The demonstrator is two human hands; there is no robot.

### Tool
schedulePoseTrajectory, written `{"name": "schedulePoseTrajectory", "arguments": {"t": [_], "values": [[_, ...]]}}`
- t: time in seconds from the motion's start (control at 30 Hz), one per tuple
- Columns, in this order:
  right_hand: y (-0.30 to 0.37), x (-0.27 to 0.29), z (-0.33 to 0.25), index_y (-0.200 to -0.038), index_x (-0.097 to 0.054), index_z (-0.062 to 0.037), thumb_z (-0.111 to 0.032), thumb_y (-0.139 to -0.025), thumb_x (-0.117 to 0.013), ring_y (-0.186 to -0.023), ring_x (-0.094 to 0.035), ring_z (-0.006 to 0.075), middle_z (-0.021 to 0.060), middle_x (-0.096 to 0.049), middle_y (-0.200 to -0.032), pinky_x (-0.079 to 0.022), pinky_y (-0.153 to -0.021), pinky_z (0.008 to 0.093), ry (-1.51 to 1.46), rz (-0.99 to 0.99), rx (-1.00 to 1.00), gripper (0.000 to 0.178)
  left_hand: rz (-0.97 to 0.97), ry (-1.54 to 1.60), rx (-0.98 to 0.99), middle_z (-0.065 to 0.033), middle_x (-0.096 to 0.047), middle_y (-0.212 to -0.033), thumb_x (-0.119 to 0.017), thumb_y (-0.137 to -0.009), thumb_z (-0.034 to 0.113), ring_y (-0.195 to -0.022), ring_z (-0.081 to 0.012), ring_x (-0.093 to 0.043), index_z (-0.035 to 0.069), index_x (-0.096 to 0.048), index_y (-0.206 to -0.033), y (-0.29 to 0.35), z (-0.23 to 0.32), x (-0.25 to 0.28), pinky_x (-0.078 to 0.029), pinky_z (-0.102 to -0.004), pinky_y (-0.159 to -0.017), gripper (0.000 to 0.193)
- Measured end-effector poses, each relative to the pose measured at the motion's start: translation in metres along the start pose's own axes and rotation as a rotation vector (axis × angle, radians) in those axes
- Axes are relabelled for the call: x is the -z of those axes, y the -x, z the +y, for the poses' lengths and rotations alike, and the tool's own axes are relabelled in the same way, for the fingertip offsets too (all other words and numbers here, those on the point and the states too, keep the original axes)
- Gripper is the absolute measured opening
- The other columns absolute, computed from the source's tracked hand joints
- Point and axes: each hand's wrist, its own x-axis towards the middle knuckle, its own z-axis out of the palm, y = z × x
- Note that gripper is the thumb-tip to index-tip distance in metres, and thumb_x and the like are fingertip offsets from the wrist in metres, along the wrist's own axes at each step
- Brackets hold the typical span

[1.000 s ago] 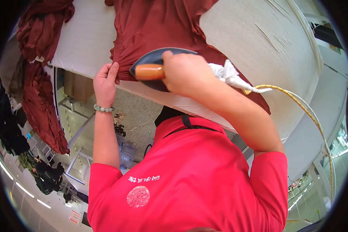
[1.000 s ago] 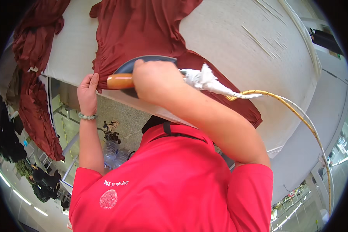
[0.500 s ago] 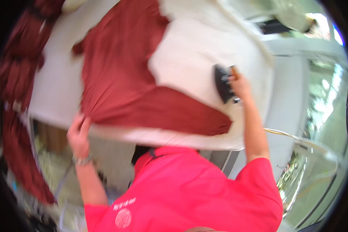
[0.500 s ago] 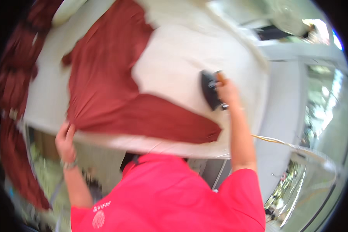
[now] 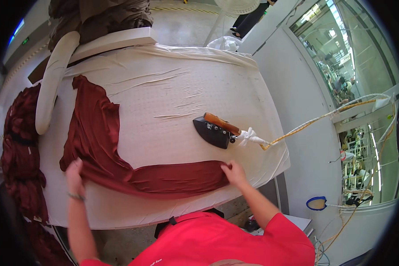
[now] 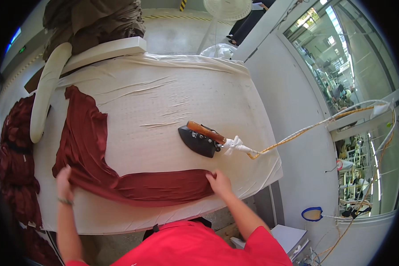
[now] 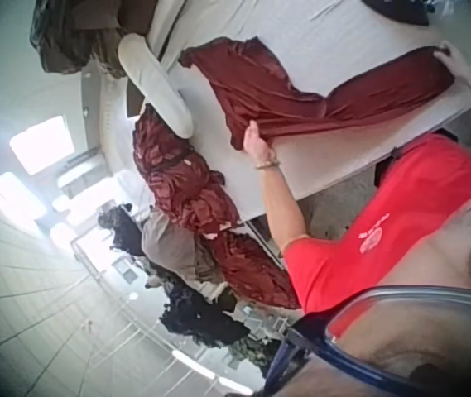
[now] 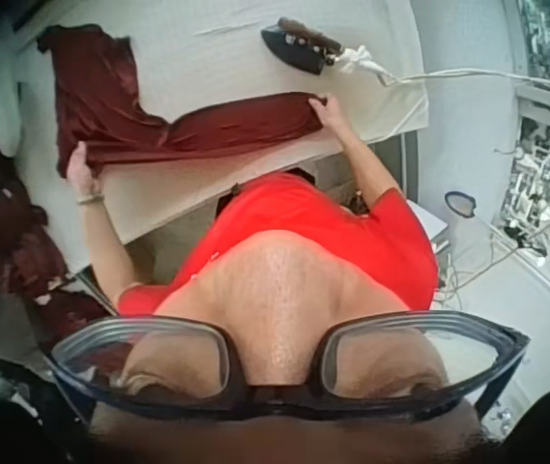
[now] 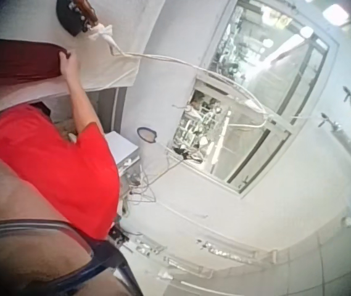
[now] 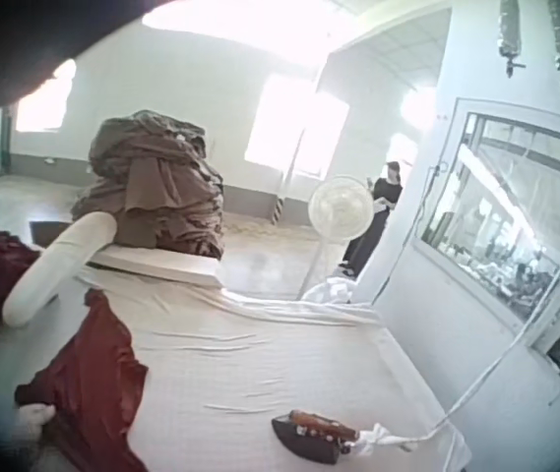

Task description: Ironing a red garment at an industrial workstation.

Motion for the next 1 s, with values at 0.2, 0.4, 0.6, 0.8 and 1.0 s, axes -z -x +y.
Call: {"name": "schedulePoseTrajectory", "arguments": {"t": [0.2,0.4,0.6,0.8,1.0], "values": [[-0.041,0.128,-0.077,-0.087,-0.067,-0.0004,-0.030,-0.095,-0.074,-0.071,-0.064,0.0160,0.0055,-0.069,-0.082,-0.052,-0.066,0.0344,-1.357,0.295,0.392,0.031,0.340,-0.257,-0.928,-0.0094,-0.069,-0.103,-0.055,-0.106,0.021,-0.096,-0.0202,-0.064,0.002,-0.070,-0.117,-0.092,0.144,0.041,-0.050,-0.0369,-0.091,0.027],[-0.022,0.119,0.023,-0.077,-0.061,0.0026,-0.029,-0.088,-0.079,-0.070,-0.068,0.0254,0.0161,-0.069,-0.075,-0.052,-0.065,0.0403,-0.286,0.390,0.307,0.038,0.349,-0.933,-0.062,-0.0179,-0.069,-0.100,-0.062,-0.102,0.036,-0.095,-0.0253,-0.060,-0.006,-0.069,-0.104,0.029,-0.099,0.028,-0.048,-0.0420,-0.087,0.043],[-0.024,0.070,0.132,-0.086,-0.062,-0.0037,-0.036,-0.090,-0.076,-0.077,-0.068,0.0419,0.0182,-0.071,-0.084,-0.054,-0.066,0.0483,0.140,0.303,0.263,0.036,0.354,-0.747,-0.226,-0.0145,-0.059,-0.075,-0.067,-0.100,0.037,-0.073,-0.0205,-0.050,-0.007,-0.064,-0.094,0.143,-0.176,0.001,-0.047,-0.0388,-0.073,0.044],[-0.029,0.060,0.178,-0.091,-0.063,-0.0068,-0.035,-0.094,-0.071,-0.077,-0.069,0.0403,0.0177,-0.070,-0.081,-0.054,-0.066,0.0503,0.241,0.421,0.293,0.029,0.279,-0.759,-0.254,-0.0079,-0.060,-0.077,-0.068,-0.100,0.031,-0.070,-0.0152,-0.049,-0.004,-0.064,-0.091,0.197,-0.176,-0.017,-0.046,-0.0343,-0.065,0.036],[-0.015,0.086,0.102,-0.095,-0.068,-0.0090,-0.017,-0.089,-0.072,-0.079,-0.067,0.0338,0.0123,-0.069,-0.085,-0.053,-0.067,0.0446,0.313,0.504,0.766,0.011,0.276,-0.411,0.009,-0.0001,-0.061,-0.078,-0.068,-0.100,0.029,-0.068,-0.0091,-0.052,0.001,-0.066,-0.092,0.216,-0.168,-0.034,-0.043,-0.0267,-0.052,0.029]]}}
